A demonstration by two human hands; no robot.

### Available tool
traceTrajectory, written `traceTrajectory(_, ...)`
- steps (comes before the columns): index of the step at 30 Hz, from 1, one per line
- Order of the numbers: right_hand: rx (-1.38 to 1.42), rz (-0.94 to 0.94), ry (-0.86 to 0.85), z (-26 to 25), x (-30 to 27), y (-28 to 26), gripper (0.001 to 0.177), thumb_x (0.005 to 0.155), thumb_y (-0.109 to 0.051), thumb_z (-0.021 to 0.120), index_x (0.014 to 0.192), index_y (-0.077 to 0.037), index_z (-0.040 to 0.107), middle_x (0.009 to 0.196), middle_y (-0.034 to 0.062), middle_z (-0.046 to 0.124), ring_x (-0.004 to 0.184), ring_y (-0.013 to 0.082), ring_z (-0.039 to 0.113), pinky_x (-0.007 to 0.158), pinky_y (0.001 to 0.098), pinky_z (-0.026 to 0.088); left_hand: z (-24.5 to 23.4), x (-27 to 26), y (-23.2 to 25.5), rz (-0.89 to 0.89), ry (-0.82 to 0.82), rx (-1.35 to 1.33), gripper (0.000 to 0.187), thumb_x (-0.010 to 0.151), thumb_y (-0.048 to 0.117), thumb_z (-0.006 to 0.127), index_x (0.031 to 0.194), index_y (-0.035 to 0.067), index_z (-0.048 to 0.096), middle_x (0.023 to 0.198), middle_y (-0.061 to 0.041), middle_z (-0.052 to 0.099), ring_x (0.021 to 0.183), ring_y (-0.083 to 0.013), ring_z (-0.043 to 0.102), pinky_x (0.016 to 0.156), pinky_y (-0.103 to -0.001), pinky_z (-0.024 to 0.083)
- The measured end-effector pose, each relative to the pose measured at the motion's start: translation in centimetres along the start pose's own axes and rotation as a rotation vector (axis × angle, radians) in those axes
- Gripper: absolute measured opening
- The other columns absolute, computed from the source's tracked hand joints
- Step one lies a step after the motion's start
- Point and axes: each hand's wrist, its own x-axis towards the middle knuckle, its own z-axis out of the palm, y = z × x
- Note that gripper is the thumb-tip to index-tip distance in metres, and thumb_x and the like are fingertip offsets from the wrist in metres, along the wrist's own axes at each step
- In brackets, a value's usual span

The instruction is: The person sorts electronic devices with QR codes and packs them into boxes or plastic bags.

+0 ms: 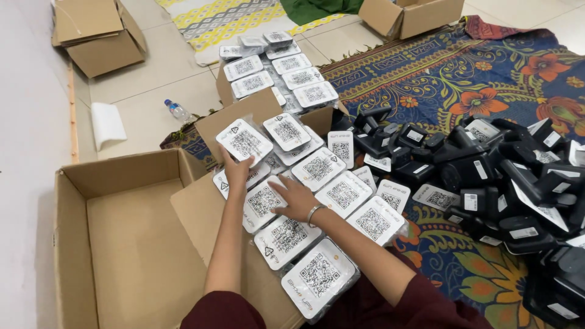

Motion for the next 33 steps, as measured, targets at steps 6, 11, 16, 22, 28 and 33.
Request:
traceTrajectory(6,-0.537,0.133,-0.275,2.5,-2.3,1.4,0.085,0.094,-0.060,0.060,0.162,-0.032,0.017,0.170,0.0162,0.005,0.146,0.0405,0.033,0.119,0.0584,0.018,0.1,-1.3,-1.3,-0.081,-0.071,0.220,0.091,0.083,-0.004,0.066,0.163,0.015,0.028,0.124,-0.015,0.070,0.093,-0.0221,0.073,0.067,-0.034,0.066)
traceTrajectory(11,-0.545,0.091,-0.273,2.3,-2.6,1.7,0.086,0.094,-0.059,0.059,0.163,-0.029,0.017,0.171,0.0178,0.005,0.144,0.0423,0.038,0.121,0.0558,0.020,0.0,-1.9,-1.3,0.053,-0.045,0.527,0.088,0.086,0.013,0.070,0.163,0.013,0.027,0.121,-0.018,0.071,0.100,-0.0325,0.072,0.083,-0.046,0.061)
traceTrajectory(16,-0.516,0.036,-0.213,1.9,-4.2,1.8,0.086,0.093,-0.059,0.060,0.162,-0.027,0.022,0.170,0.0183,0.007,0.148,0.0423,0.030,0.121,0.0553,0.020,2.2,-0.6,1.1,0.394,0.061,1.303,0.099,0.085,0.044,0.079,0.162,0.006,0.030,0.145,-0.031,0.048,0.132,-0.0476,0.048,0.106,-0.058,0.042)
traceTrajectory(22,-0.551,0.016,-0.200,1.8,-5.6,1.4,0.080,0.095,-0.060,0.057,0.161,-0.025,0.026,0.169,0.0145,0.012,0.151,0.0394,0.024,0.120,0.0581,0.019,4.9,4.1,0.6,0.626,-0.299,1.511,0.095,0.078,0.073,0.064,0.155,0.023,0.043,0.160,-0.028,0.029,0.149,-0.0498,0.021,0.117,-0.070,0.012)
traceTrajectory(28,-0.555,0.028,-0.253,1.0,-5.4,0.9,0.080,0.096,-0.059,0.055,0.161,-0.023,0.025,0.169,0.0138,0.012,0.150,0.0407,0.023,0.120,0.0584,0.019,5.8,5.1,-1.5,0.539,-0.228,1.600,0.088,0.083,0.081,0.051,0.146,0.019,0.056,0.159,-0.033,0.027,0.150,-0.0538,0.011,0.111,-0.079,0.000)
traceTrajectory(33,-0.563,0.025,-0.264,1.0,-5.3,0.9,0.080,0.097,-0.059,0.055,0.162,-0.024,0.024,0.170,0.0140,0.013,0.151,0.0420,0.024,0.120,0.0582,0.020,4.3,3.4,-2.7,0.650,-0.107,1.602,0.089,0.085,0.079,0.053,0.147,0.016,0.056,0.158,-0.035,0.029,0.149,-0.0557,0.012,0.110,-0.079,-0.002)
